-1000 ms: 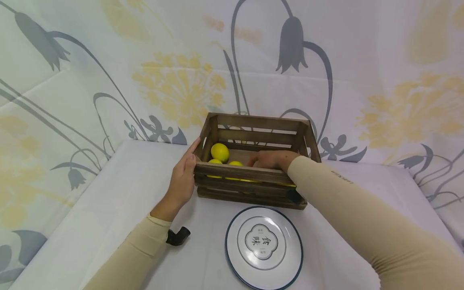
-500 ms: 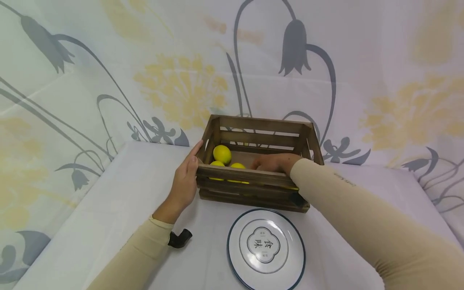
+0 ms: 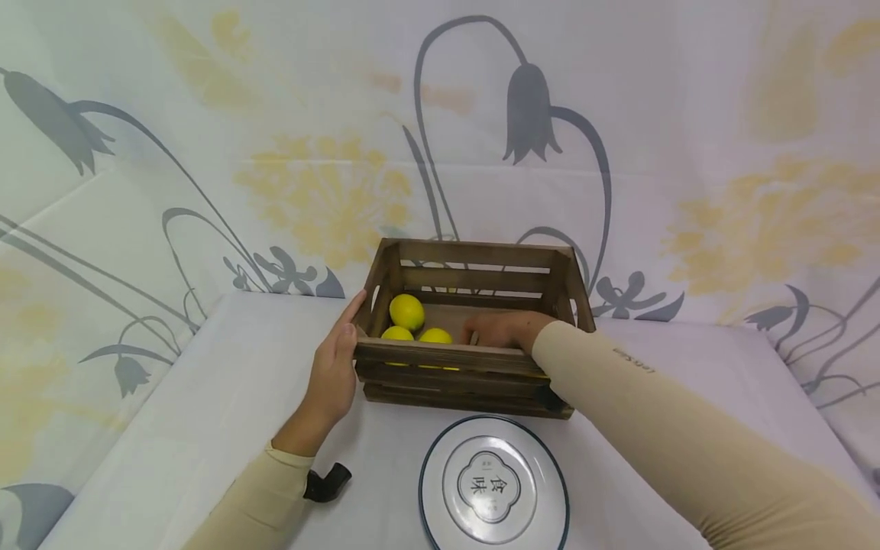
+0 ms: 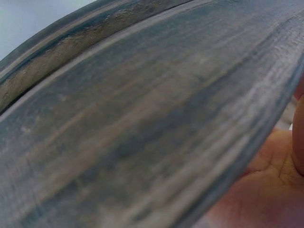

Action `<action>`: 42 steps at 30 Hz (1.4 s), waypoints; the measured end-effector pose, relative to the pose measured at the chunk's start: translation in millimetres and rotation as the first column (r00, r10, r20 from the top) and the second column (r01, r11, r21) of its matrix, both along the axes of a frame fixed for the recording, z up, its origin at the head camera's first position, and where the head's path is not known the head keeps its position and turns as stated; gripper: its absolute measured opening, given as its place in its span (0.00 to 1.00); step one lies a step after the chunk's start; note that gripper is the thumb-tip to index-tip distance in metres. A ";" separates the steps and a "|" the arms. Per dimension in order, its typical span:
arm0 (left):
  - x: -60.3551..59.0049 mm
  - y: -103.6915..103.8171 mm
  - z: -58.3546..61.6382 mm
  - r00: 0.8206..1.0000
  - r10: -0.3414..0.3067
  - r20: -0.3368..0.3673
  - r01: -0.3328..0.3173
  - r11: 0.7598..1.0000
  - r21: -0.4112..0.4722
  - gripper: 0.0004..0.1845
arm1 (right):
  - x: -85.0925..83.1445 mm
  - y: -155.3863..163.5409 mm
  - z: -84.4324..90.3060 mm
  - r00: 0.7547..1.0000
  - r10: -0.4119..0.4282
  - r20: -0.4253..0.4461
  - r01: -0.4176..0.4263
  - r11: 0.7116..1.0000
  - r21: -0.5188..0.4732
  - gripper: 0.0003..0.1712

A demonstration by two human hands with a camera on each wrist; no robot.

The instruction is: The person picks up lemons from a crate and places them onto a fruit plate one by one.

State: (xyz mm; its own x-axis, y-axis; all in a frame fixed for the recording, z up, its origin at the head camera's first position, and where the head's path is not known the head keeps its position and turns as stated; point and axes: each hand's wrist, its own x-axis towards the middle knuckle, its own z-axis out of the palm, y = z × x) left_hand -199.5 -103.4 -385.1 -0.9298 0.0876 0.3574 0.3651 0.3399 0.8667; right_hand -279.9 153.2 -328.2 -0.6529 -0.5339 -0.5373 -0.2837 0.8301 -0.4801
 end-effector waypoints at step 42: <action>-2.9 -0.4 -0.5 0.998 -0.004 -0.059 0.004 1.000 0.002 0.25 | 6.6 4.2 24.3 0.980 -0.177 -0.091 0.151 0.960 -0.238 0.33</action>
State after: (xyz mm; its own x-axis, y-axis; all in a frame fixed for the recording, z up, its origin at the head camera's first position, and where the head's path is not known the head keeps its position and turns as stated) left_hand -202.3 -103.8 -385.6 -0.9068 0.0906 0.4117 0.4170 0.3361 0.8445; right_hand -273.2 157.5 -303.9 -0.7900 -0.5145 -0.3334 -0.2146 0.7415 -0.6357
